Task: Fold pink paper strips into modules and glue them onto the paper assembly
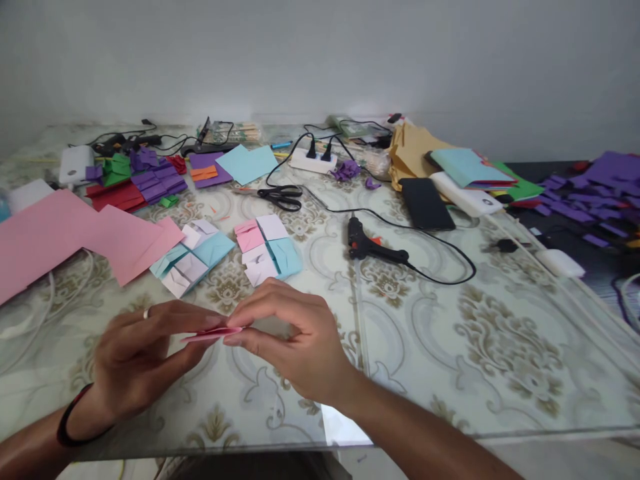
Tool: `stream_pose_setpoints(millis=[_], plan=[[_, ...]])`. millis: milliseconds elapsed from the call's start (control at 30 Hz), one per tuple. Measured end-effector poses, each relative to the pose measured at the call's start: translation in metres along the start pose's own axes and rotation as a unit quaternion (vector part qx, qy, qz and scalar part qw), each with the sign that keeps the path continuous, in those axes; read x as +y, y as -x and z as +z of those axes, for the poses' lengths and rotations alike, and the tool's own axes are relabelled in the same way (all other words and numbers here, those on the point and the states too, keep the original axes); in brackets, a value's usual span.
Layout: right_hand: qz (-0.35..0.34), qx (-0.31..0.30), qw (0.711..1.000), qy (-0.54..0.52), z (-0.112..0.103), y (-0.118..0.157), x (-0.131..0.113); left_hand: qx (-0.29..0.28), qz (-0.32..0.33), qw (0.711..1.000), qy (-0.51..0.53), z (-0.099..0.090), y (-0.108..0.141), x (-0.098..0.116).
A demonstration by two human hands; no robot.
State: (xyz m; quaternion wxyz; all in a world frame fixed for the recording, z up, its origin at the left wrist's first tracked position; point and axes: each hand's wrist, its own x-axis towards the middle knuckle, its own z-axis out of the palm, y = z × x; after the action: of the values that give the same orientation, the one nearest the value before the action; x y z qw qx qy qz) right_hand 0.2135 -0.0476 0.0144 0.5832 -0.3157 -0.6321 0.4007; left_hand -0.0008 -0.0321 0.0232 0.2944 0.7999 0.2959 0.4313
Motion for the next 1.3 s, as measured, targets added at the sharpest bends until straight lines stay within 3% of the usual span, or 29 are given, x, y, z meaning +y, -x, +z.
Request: stream_pose_setpoints(millis=[333,533,700,800,967,1067,1300], plan=[[-0.007,0.006,1.0,0.023,0.003,0.001,0.002,-0.028,-0.019,0.999,-0.03,0.0,-0.002,0.001],[0.052,0.015,0.999,-0.008,0.002,0.002,0.002,-0.018,-0.029,0.999,-0.042,0.003,0.0,-0.003],[0.164,0.006,0.986,-0.022,-0.002,-0.001,0.005,-0.009,-0.099,0.994,-0.044,0.003,-0.003,-0.006],[0.225,-0.018,0.974,0.002,-0.003,-0.003,0.008,-0.018,-0.142,0.99,0.014,0.003,-0.007,-0.007],[0.22,0.01,0.975,0.001,-0.003,-0.003,0.01,-0.049,-0.247,0.955,0.155,0.006,-0.009,-0.015],[0.229,0.025,0.973,0.002,-0.005,-0.004,0.01,-0.055,-0.269,0.937,0.214,0.006,-0.007,-0.02],[0.269,-0.085,0.957,0.068,-0.007,-0.005,0.012,-0.102,-0.342,0.909,0.216,0.002,-0.004,-0.021]])
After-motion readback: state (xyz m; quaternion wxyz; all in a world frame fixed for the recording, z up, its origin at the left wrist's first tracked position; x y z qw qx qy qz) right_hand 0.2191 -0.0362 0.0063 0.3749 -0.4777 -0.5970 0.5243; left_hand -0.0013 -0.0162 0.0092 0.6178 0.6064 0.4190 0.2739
